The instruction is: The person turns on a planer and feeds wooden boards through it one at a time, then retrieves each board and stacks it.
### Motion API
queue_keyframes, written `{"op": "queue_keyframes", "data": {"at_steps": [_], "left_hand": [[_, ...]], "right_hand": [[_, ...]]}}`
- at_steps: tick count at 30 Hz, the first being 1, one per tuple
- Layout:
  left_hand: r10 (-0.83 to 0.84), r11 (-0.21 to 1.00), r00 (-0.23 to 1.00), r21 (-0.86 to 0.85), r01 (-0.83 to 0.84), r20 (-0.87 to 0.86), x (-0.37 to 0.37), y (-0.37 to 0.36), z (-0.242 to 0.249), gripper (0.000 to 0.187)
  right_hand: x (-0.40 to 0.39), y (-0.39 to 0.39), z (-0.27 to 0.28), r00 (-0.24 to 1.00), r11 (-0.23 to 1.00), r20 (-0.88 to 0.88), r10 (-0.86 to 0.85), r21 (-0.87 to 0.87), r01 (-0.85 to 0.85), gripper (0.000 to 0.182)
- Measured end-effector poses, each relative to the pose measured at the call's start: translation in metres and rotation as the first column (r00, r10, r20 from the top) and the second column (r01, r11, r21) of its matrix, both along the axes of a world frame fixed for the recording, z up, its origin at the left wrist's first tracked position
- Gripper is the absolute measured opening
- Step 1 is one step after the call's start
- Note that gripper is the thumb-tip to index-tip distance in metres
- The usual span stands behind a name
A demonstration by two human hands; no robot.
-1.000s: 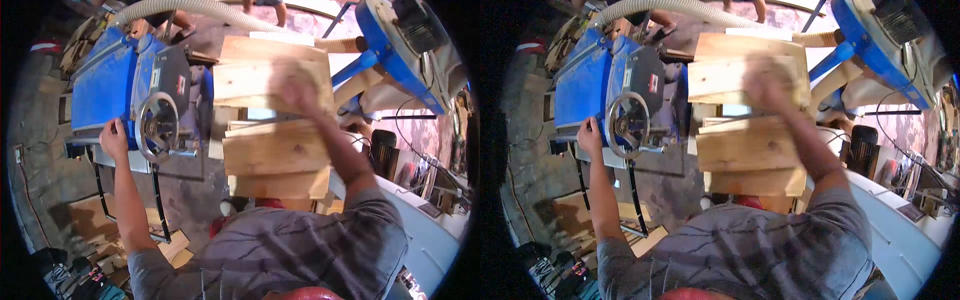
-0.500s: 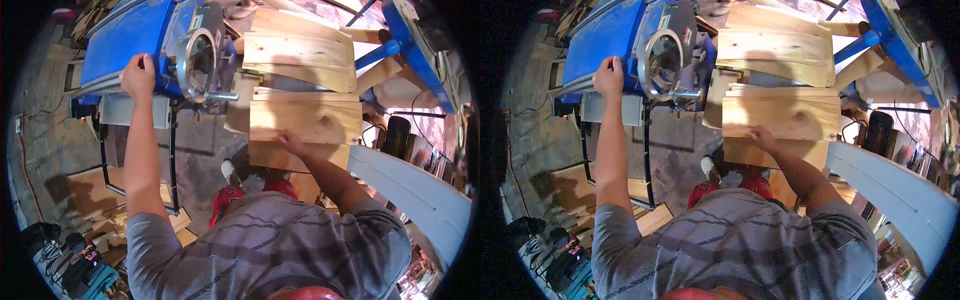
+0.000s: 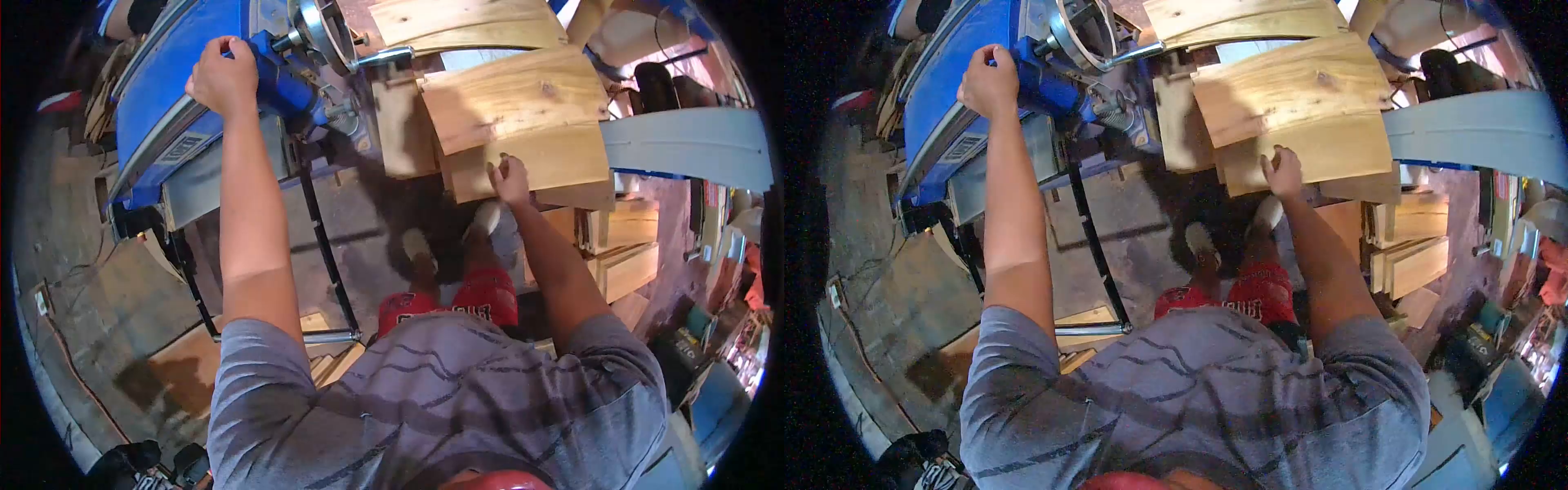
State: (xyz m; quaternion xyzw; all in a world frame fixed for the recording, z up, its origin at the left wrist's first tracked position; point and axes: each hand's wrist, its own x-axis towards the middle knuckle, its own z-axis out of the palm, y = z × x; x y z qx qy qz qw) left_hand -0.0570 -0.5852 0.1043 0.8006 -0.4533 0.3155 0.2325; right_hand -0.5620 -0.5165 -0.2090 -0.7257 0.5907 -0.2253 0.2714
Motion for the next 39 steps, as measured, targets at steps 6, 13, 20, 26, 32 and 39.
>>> {"op": "queue_keyframes", "data": {"at_steps": [6,13,20,26,32,39], "left_hand": [[-0.451,0.793,0.861,-0.548,0.266,-0.235,-0.097,0.073,-0.044,0.023],[-0.214,0.974,0.168,-0.223,-0.041,-0.962,-0.223,0.176,-0.408,0.023],[0.498,0.818,0.067,0.493,0.297,-0.865,-0.146,0.185,-0.656,0.048],[0.214,0.937,0.003,0.206,0.284,-0.977,-0.107,0.147,-0.741,0.052],[0.523,0.838,-0.222,0.448,0.312,-0.823,-0.094,0.136,-0.754,0.063],[0.329,0.937,-0.396,0.244,0.252,-0.857,-0.092,0.140,-0.776,0.079]], "right_hand": [[-0.051,-0.011,-0.034,0.976,0.984,-0.203,-0.084,-0.173,0.049,0.059],[-0.071,-0.013,-0.063,0.955,0.981,-0.292,-0.048,-0.194,-0.010,0.067],[-0.097,0.058,-0.099,0.900,0.850,0.215,-0.379,-0.305,0.430,0.057],[-0.092,0.238,-0.319,0.803,0.557,-0.216,-0.555,0.621,0.552,0.061],[-0.014,0.188,-0.345,0.932,0.566,-0.028,-0.362,0.788,0.244,0.061],[0.026,0.166,-0.366,0.963,0.570,0.052,-0.264,0.814,0.112,0.061]]}}
